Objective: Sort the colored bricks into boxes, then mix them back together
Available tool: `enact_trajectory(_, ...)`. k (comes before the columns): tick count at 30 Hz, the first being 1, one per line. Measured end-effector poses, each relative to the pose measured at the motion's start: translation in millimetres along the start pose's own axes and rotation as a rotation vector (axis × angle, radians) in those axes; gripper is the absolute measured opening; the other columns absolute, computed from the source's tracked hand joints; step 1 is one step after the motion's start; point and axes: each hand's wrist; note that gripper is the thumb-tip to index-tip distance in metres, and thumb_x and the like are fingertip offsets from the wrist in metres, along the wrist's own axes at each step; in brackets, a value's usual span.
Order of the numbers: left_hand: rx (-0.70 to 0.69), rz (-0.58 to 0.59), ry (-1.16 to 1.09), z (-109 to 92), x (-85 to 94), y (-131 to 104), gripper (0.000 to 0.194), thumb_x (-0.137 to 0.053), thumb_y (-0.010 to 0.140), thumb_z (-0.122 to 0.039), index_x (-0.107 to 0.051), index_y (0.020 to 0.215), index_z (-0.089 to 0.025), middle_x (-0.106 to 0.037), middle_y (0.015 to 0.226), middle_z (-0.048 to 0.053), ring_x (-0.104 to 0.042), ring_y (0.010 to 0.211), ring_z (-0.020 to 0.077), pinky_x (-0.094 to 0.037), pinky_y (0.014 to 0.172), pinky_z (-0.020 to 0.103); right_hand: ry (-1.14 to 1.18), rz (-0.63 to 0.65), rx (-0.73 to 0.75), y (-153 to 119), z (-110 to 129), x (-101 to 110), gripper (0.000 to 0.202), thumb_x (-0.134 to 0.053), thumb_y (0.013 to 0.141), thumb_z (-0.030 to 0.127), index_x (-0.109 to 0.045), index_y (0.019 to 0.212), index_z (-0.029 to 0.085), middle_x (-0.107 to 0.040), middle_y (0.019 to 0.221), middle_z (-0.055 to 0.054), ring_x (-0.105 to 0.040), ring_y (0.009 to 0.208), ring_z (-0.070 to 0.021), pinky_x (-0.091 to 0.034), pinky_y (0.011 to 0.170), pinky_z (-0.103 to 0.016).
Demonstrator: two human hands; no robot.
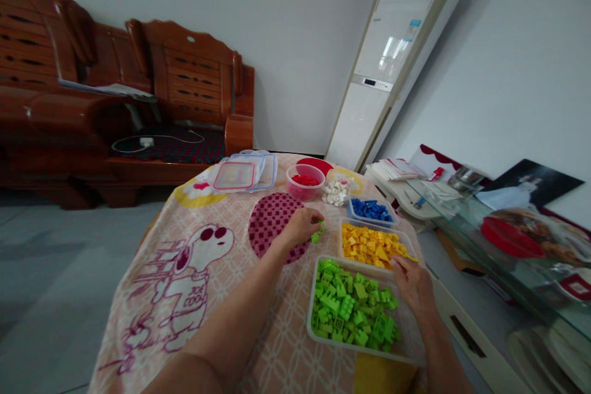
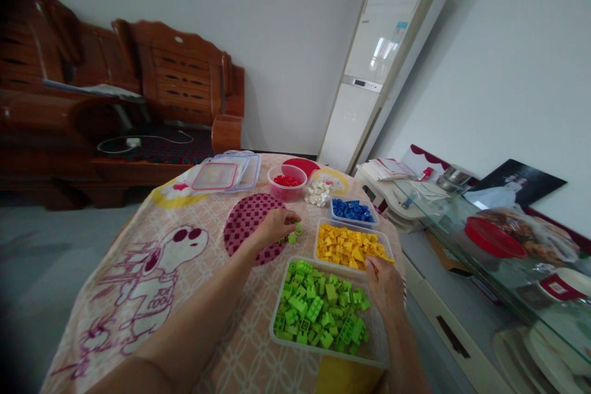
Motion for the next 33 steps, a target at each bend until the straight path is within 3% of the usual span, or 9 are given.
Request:
enact_trajectory(10,-0.138,0.268,-0.246,-36.2,-4.7,-9.1,0.032,-0.066,0.070,-0.017,-0.075,0.101,-0.012,-0.074,0.079,0.002,-0.063,0.071,0.0124,-0.045,0.066,0.019,0.014,-0.006,0.006,0.3,1.6,1.2,0.043,-0.038,0.091,0.038,-0.074,0.095,0.016,-0.075,0.095,-0.012,-0.070,0.086,-0.0239,-0.052,0.080,-0.035)
enact_trajectory(18,-0.336,0.509,-0.141,-57.4,-15.9,-18.9,0.031,-0.067,0.072,-0.016,-0.076,0.102,-0.017,-0.073,0.076,0.000,-0.059,0.065,0.0089,-0.039,0.061,0.016,-0.002,0.007,0.004,0.2,0.5,0.0,0.045,-0.036,0.092,0.039,-0.074,0.096,0.015,-0.075,0.096,-0.012,-0.070,0.086,-0.0246,-0.052,0.079,-0.036)
enact_trajectory(22,-0.368,0.542,-0.137,-64.0,-17.7,-21.4,0.031,-0.071,0.072,-0.020,-0.075,0.103,-0.016,-0.071,0.071,-0.001,-0.059,0.064,0.0083,-0.038,0.059,0.015,-0.002,0.005,0.005,0.1,0.6,-0.8,0.045,-0.036,0.093,0.039,-0.074,0.096,0.015,-0.075,0.096,-0.012,-0.070,0.086,-0.0248,-0.052,0.080,-0.036)
enact_trajectory(26,-0.324,0.451,-0.223,-59.8,-9.8,-18.6,0.032,-0.067,0.073,-0.019,-0.075,0.104,-0.015,-0.072,0.075,0.000,-0.061,0.067,0.0093,-0.042,0.063,0.016,-0.009,-0.002,0.010,-0.7,0.5,-0.8,0.044,-0.036,0.093,0.039,-0.074,0.097,0.016,-0.075,0.096,-0.011,-0.070,0.086,-0.0240,-0.052,0.079,-0.035)
enact_trajectory(29,-0.219,0.266,-0.211,-44.7,-0.5,-11.6,0.031,-0.063,0.073,-0.015,-0.074,0.102,-0.013,-0.074,0.083,0.003,-0.065,0.074,0.0120,-0.047,0.068,0.018,-0.009,0.001,0.013,-1.2,0.2,-0.7,0.045,-0.036,0.093,0.038,-0.074,0.096,0.015,-0.075,0.096,-0.012,-0.070,0.087,-0.0249,-0.052,0.079,-0.036)
enact_trajectory(33,-0.059,0.030,0.012,-19.4,6.2,-3.2,0.033,-0.057,0.072,-0.009,-0.074,0.101,-0.013,-0.075,0.088,0.006,-0.066,0.079,0.0143,-0.050,0.075,0.022,-0.003,-0.007,0.004,-0.9,-1.9,-1.8,0.044,-0.037,0.092,0.039,-0.074,0.096,0.015,-0.075,0.096,-0.012,-0.070,0.086,-0.0250,-0.052,0.080,-0.037)
Point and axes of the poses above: each hand's wrist, its own y-axis towards the middle knuckle, its own x-axis out of the back of the hand, z = x × y
